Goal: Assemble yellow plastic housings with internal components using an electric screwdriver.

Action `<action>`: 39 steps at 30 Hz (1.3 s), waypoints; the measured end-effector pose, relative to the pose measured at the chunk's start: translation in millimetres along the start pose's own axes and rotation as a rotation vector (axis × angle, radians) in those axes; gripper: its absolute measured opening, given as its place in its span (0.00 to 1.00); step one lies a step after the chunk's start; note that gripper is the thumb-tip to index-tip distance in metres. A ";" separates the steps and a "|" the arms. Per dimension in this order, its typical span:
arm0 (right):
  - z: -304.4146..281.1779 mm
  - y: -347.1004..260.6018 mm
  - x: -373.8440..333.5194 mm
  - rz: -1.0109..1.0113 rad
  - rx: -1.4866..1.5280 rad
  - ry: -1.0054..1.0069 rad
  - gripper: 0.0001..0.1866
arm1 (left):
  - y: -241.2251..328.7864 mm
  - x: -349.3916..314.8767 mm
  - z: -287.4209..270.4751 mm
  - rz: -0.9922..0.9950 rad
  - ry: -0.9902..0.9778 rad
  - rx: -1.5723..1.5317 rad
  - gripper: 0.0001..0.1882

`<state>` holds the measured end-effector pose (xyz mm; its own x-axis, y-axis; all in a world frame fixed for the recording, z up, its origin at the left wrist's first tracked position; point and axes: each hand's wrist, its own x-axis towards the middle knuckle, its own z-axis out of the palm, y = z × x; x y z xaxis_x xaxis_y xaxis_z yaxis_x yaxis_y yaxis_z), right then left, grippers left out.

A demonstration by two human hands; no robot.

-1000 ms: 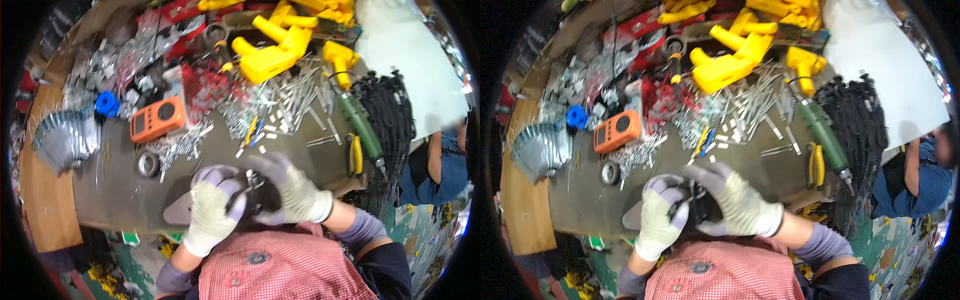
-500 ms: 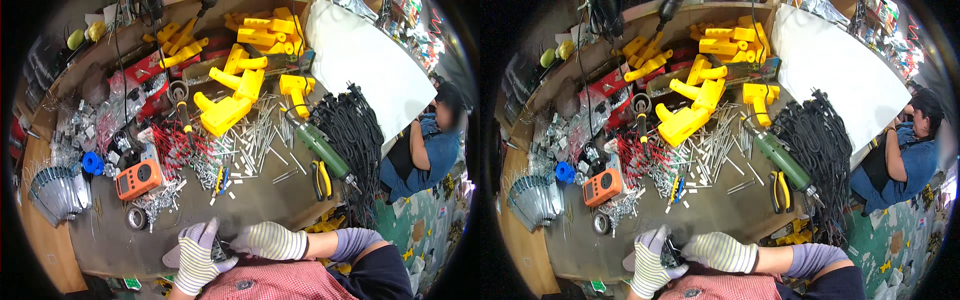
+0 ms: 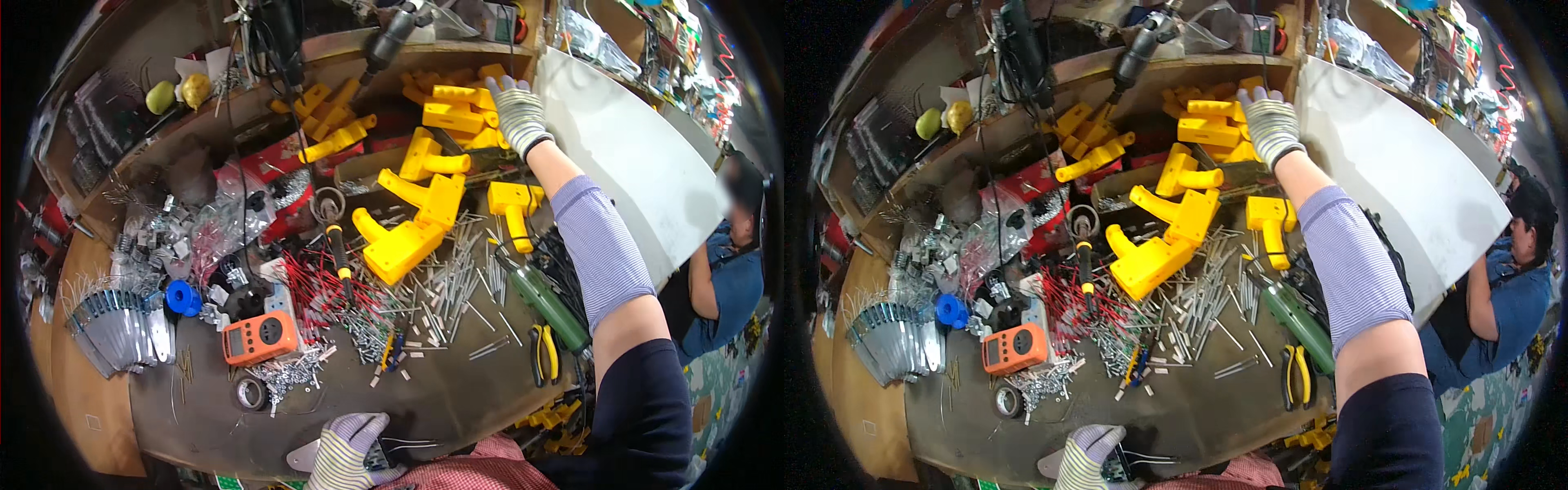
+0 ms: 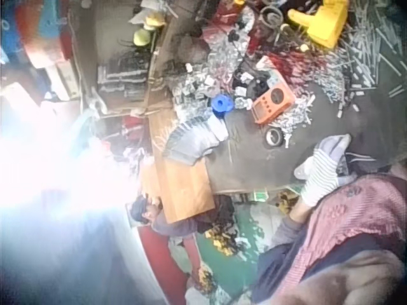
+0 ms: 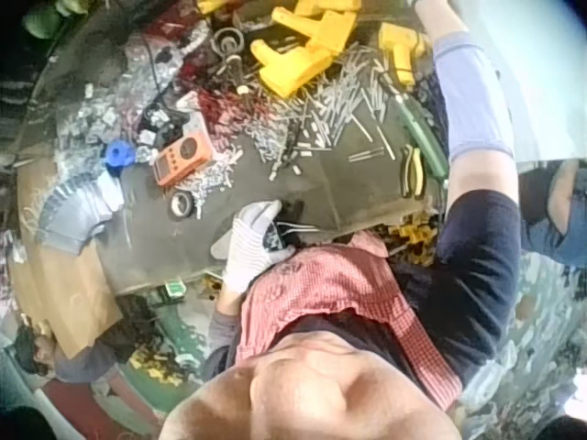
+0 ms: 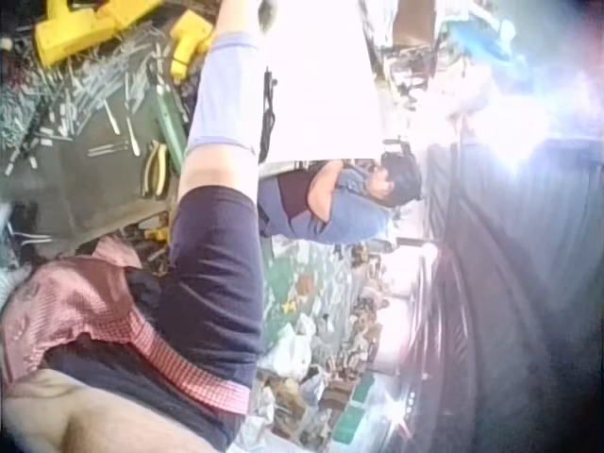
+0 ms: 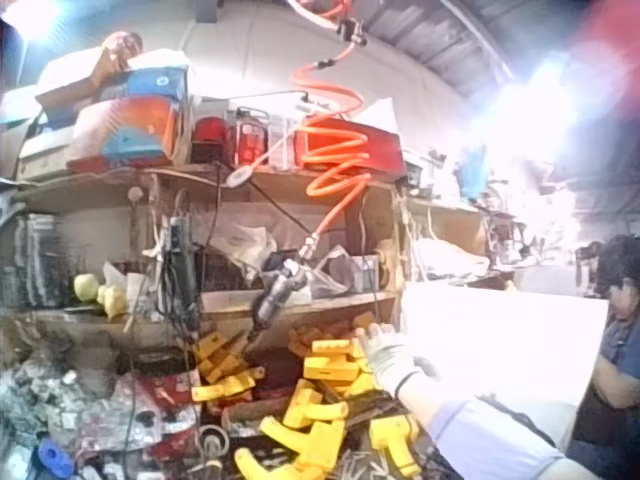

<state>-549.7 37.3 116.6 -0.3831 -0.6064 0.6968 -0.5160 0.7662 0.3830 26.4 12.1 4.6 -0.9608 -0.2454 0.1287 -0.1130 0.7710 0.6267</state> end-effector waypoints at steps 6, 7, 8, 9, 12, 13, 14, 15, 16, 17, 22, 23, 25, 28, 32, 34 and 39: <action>-15.8 19.7 6.6 -0.011 0.039 -0.165 0.23 | 0.0 -1.1 -0.6 -0.001 -0.008 0.006 0.48; -24.1 17.9 0.7 0.027 0.143 -0.054 0.26 | 0.5 -1.7 -1.0 -0.007 -0.012 0.012 0.47; -32.8 15.0 -7.6 0.066 0.244 0.057 0.29 | 0.3 -2.5 -1.0 -0.002 -0.009 0.009 0.47; -36.1 16.1 -23.8 0.114 0.316 0.175 0.29 | 1.5 1.1 0.6 0.003 0.000 0.010 0.47; -77.3 7.9 -63.3 0.078 0.557 0.362 0.29 | -16.9 -2.5 8.3 0.066 -0.014 0.068 0.51; -97.9 4.2 -76.1 0.065 0.611 0.396 0.28 | -22.4 -4.0 11.4 0.122 -0.044 0.127 0.55; -112.7 -0.7 -87.2 0.031 0.721 0.409 0.28 | -19.0 -4.4 9.4 0.113 -0.047 0.144 0.57; -133.1 -5.4 -98.6 -0.001 0.810 0.431 0.29 | -14.8 -3.2 6.4 0.113 -0.050 0.143 0.57; -149.3 -8.9 -113.1 0.015 0.847 0.409 0.30 | -14.4 4.6 4.6 0.120 -0.061 0.102 0.54; -165.9 -14.6 -124.7 0.027 0.896 0.392 0.30 | -11.2 10.3 0.9 0.117 -0.064 0.068 0.51; -254.5 -71.3 -193.9 -0.453 0.800 0.332 0.24 | 12.5 15.0 4.3 -0.006 0.204 -1.005 0.61; -265.3 -81.8 -211.7 -0.593 0.780 0.342 0.21 | 24.8 28.7 -1.7 0.014 0.202 -1.267 0.61; -274.7 -114.7 -233.1 -0.794 0.944 0.564 0.17 | 44.7 47.9 -11.2 -0.068 0.258 -1.566 0.49; -274.9 -131.9 -258.5 -0.695 1.350 0.320 0.16 | 55.8 47.5 -19.3 -0.306 0.356 -1.505 0.43; -261.6 -157.9 -292.8 0.282 2.241 -0.178 0.56 | 43.9 34.7 -16.2 -0.231 0.316 -1.377 0.33; -271.8 -173.7 -289.7 0.408 2.478 -0.280 0.57 | 36.9 30.7 -16.2 -0.260 0.261 -1.241 0.31; -276.4 -171.8 -286.0 0.637 2.749 -0.628 0.63 | 38.1 23.6 -21.1 0.009 0.360 -0.739 0.43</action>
<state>-139.8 137.9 19.1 -0.4866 -0.8611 0.1475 0.5200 -0.4211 -0.7431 4.8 23.3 47.8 -0.8067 -0.5115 0.2961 0.2110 0.2188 0.9527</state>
